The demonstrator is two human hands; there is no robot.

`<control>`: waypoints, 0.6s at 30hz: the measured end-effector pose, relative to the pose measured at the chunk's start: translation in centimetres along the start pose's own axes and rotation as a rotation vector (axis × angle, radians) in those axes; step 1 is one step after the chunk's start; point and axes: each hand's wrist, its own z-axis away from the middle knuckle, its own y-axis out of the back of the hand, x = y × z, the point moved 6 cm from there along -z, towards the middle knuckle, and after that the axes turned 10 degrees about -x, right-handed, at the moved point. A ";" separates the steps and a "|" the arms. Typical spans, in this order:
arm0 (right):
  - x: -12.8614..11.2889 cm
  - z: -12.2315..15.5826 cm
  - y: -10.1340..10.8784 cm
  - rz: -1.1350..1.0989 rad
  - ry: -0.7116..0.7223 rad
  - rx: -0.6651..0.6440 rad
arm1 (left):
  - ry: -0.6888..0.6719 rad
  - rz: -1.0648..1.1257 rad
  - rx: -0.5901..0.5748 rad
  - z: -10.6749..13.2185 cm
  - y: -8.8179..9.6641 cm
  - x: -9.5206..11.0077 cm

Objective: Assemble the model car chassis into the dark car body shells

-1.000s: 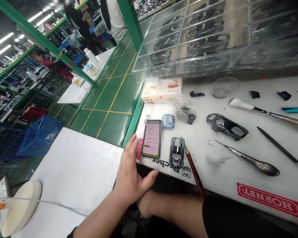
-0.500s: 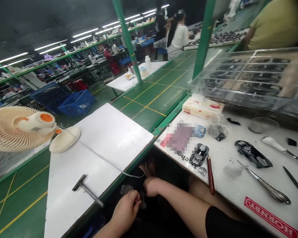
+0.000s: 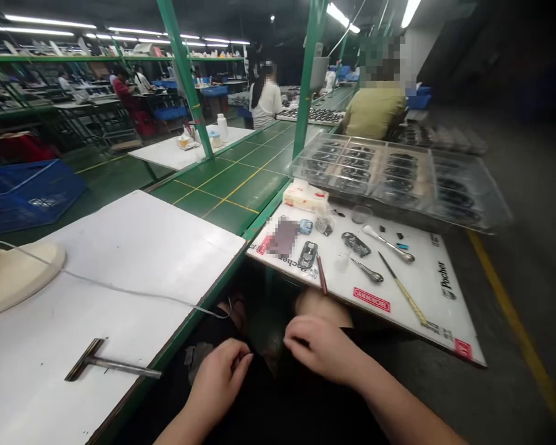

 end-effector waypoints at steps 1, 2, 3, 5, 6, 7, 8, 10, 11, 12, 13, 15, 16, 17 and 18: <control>1.1 1.3 1.1 -0.008 -0.075 0.115 | -0.038 -0.039 0.005 -1.0 0.4 1.4; 2.1 2.4 1.9 -0.008 -0.156 0.225 | -0.067 -0.057 0.015 -2.2 0.8 2.8; 3.2 3.2 2.5 -0.001 -0.237 0.325 | -0.091 -0.072 0.023 -3.5 1.1 4.2; 4.8 4.0 3.1 0.027 -0.384 0.480 | -0.129 -0.109 0.054 -6.4 1.8 7.1; 5.3 4.0 3.2 0.047 -0.446 0.534 | -0.139 -0.131 0.077 -7.9 2.1 8.5; 5.7 3.8 3.3 0.069 -0.497 0.570 | -0.144 -0.157 0.104 -9.6 2.5 9.9; 5.9 3.4 3.4 0.091 -0.541 0.592 | -0.144 -0.184 0.129 -11.2 2.9 11.3; 5.9 2.3 3.8 0.130 -0.606 0.594 | -0.137 -0.238 0.174 -14.6 3.5 13.8; 5.9 1.8 4.1 0.144 -0.630 0.583 | -0.132 -0.262 0.186 -16.2 3.7 14.9; 5.8 1.3 4.5 0.154 -0.652 0.569 | -0.124 -0.282 0.189 -17.7 3.8 15.8; 5.7 0.9 4.8 0.158 -0.671 0.553 | -0.113 -0.298 0.188 -19.0 3.8 16.6; 5.6 0.4 5.5 0.149 -0.705 0.527 | -0.094 -0.323 0.178 -21.0 3.4 17.6; 5.5 0.4 5.8 0.138 -0.722 0.521 | -0.082 -0.330 0.174 -21.6 3.1 17.9; 5.6 0.5 6.0 0.123 -0.740 0.518 | -0.069 -0.333 0.172 -22.1 2.8 18.0; 5.6 0.7 6.1 0.104 -0.759 0.519 | -0.056 -0.333 0.173 -22.3 2.5 18.0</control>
